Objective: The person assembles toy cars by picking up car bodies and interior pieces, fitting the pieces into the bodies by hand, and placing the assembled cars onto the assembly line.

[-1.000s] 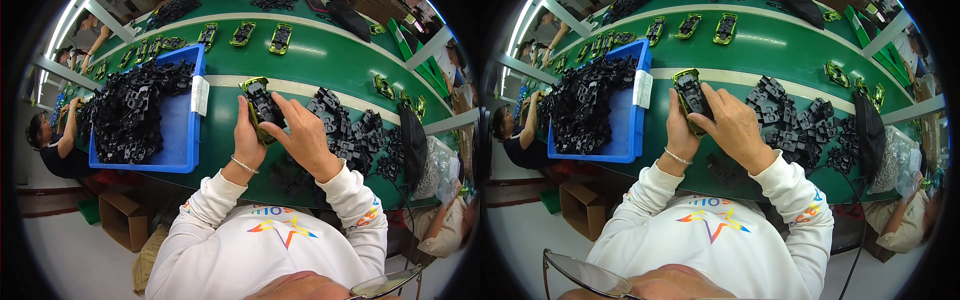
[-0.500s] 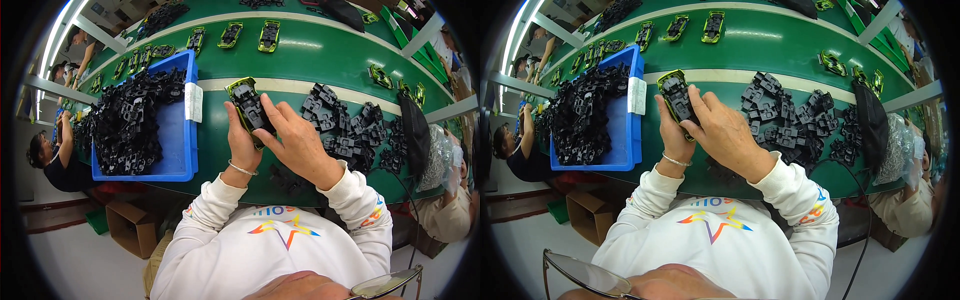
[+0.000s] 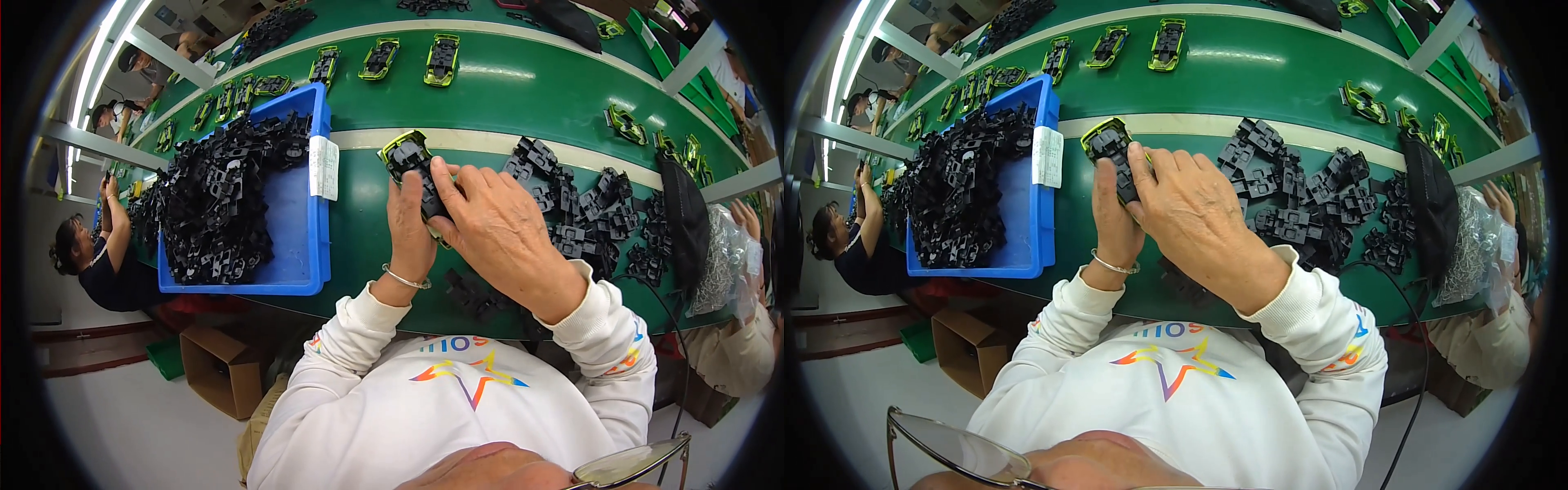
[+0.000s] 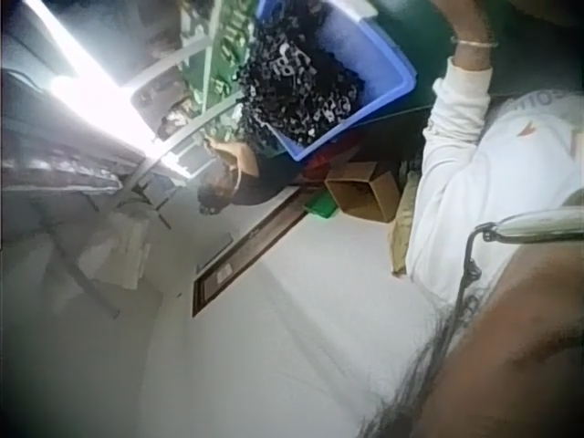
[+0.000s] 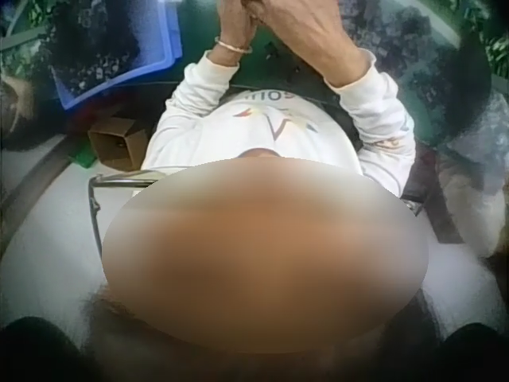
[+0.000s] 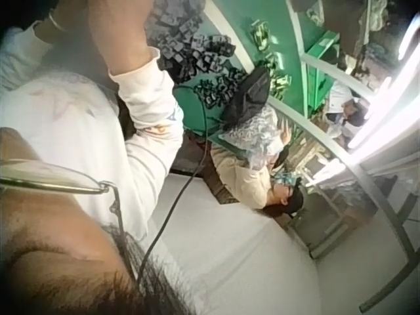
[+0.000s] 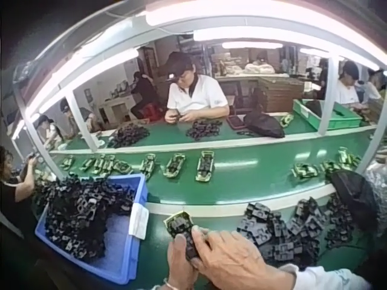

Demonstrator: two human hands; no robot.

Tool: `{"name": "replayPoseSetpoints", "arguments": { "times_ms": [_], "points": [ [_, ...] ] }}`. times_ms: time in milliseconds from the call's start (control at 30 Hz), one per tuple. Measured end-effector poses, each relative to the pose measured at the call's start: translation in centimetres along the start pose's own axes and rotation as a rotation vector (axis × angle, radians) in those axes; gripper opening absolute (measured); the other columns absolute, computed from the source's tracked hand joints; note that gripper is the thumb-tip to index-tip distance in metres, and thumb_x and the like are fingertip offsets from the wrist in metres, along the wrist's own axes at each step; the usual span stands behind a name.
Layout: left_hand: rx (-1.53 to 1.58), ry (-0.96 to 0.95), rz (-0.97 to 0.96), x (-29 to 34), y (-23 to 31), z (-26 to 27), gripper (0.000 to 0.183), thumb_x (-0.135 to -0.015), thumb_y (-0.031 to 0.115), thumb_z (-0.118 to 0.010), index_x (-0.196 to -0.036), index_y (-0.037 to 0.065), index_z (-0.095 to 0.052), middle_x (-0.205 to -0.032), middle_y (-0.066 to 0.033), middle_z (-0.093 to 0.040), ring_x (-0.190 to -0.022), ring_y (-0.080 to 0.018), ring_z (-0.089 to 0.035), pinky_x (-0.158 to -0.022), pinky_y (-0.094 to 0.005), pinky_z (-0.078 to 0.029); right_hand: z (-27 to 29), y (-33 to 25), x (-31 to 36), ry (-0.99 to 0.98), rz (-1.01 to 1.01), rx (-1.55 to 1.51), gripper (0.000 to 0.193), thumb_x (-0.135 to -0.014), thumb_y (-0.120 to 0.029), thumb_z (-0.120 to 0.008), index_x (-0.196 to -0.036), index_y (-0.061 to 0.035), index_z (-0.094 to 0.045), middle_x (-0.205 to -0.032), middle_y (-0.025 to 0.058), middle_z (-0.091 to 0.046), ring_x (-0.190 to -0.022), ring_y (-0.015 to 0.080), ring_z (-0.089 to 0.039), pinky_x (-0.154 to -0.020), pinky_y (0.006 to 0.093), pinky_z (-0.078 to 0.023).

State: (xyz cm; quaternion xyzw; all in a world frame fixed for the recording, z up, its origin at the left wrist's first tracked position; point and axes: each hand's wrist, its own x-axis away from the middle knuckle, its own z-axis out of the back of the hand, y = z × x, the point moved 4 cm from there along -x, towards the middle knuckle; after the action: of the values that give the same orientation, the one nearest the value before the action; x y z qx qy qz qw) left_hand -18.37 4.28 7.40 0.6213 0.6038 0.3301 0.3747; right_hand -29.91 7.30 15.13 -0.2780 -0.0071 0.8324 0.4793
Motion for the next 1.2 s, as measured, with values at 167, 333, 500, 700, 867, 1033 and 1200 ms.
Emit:
{"name": "replayPoseSetpoints", "arguments": {
  "times_ms": [167, 333, 500, 700, 867, 1033, 1200],
  "points": [
    [0.016, 0.012, -0.007, -0.6, -0.9, 0.8, 0.032, -0.097, 0.027, -0.051, -0.119, 0.004, -0.051, -0.108, -0.0054, -0.059, -0.096, -0.014, -0.059, -0.086, -0.0292, -0.049, 0.4, -0.5, -0.3, -0.153, -0.008, 0.239, 0.057, -0.078, -0.017, -0.07, -0.128, 0.0029, -0.054, -0.1, 0.0081, -0.056, -0.092, 0.0217, -0.055, -0.079, 0.0334, -0.045],
    [0.013, 0.036, 0.056, -0.6, -1.0, 0.5, 0.028, -0.097, 0.023, -0.052, -0.118, 0.004, -0.052, -0.106, -0.0034, -0.059, -0.096, -0.0121, -0.058, -0.085, -0.0291, -0.049, -0.2, -0.1, -0.2, -0.18, -0.03, 0.283, 0.055, -0.076, -0.014, -0.068, -0.127, 0.0023, -0.056, -0.11, 0.0083, -0.054, -0.095, 0.021, -0.053, -0.08, 0.032, -0.045],
    [0.006, 0.0, 0.078, -0.5, -1.4, 0.8, 0.029, -0.097, 0.023, -0.052, -0.119, 0.004, -0.052, -0.108, -0.0038, -0.059, -0.098, -0.0126, -0.059, -0.087, -0.0294, -0.049, -0.5, 0.0, 0.5, -0.149, -0.013, 0.229, 0.057, -0.074, -0.014, -0.068, -0.127, 0.0038, -0.055, -0.113, 0.0096, -0.052, -0.098, 0.0223, -0.054, -0.082, 0.0325, -0.046],
    [0.12, 0.002, 0.11, 0.1, -1.0, -0.9, 0.033, -0.099, 0.029, -0.05, -0.121, 0.004, -0.052, -0.112, -0.0056, -0.06, -0.103, -0.0151, -0.06, -0.091, -0.03, -0.049, 0.3, 0.4, 1.2, -0.104, -0.085, 0.055, 0.055, -0.073, -0.008, -0.067, -0.125, 0.0073, -0.054, -0.113, 0.0124, -0.05, -0.097, 0.0247, -0.056, -0.083, 0.0337, -0.051],
    [0.104, 0.024, 0.111, 0.3, -1.2, -0.9, 0.035, -0.099, 0.031, -0.05, -0.122, 0.005, -0.05, -0.112, -0.0059, -0.06, -0.103, -0.0154, -0.06, -0.091, -0.0308, -0.049, 1.6, 0.2, 1.3, -0.155, -0.028, 0.11, 0.055, -0.073, -0.007, -0.066, -0.124, 0.0092, -0.053, -0.112, 0.0128, -0.05, -0.093, 0.0242, -0.056, -0.081, 0.0318, -0.052],
    [-0.053, -0.021, 0.053, 0.3, -1.0, -1.2, 0.032, -0.098, 0.026, -0.052, -0.123, 0.006, -0.048, -0.107, -0.0043, -0.059, -0.097, -0.0139, -0.059, -0.088, -0.0306, -0.049, 1.3, 0.1, 1.5, -0.243, -0.001, 0.233, 0.056, -0.074, -0.009, -0.068, -0.125, 0.0092, -0.052, -0.112, 0.0119, -0.05, -0.094, 0.0237, -0.056, -0.079, 0.0311, -0.052],
    [-0.074, -0.052, 0.099, 0.1, -1.3, -0.6, 0.036, -0.098, 0.023, -0.054, -0.129, 0.005, -0.045, -0.108, -0.0022, -0.056, -0.096, -0.0096, -0.054, -0.085, -0.0253, -0.047, 1.0, 0.2, 1.8, -0.221, -0.032, 0.208, 0.06, -0.078, -0.015, -0.071, -0.129, 0.0084, -0.05, -0.115, 0.0129, -0.05, -0.096, 0.0249, -0.056, -0.081, 0.0321, -0.051]
  ]
}}
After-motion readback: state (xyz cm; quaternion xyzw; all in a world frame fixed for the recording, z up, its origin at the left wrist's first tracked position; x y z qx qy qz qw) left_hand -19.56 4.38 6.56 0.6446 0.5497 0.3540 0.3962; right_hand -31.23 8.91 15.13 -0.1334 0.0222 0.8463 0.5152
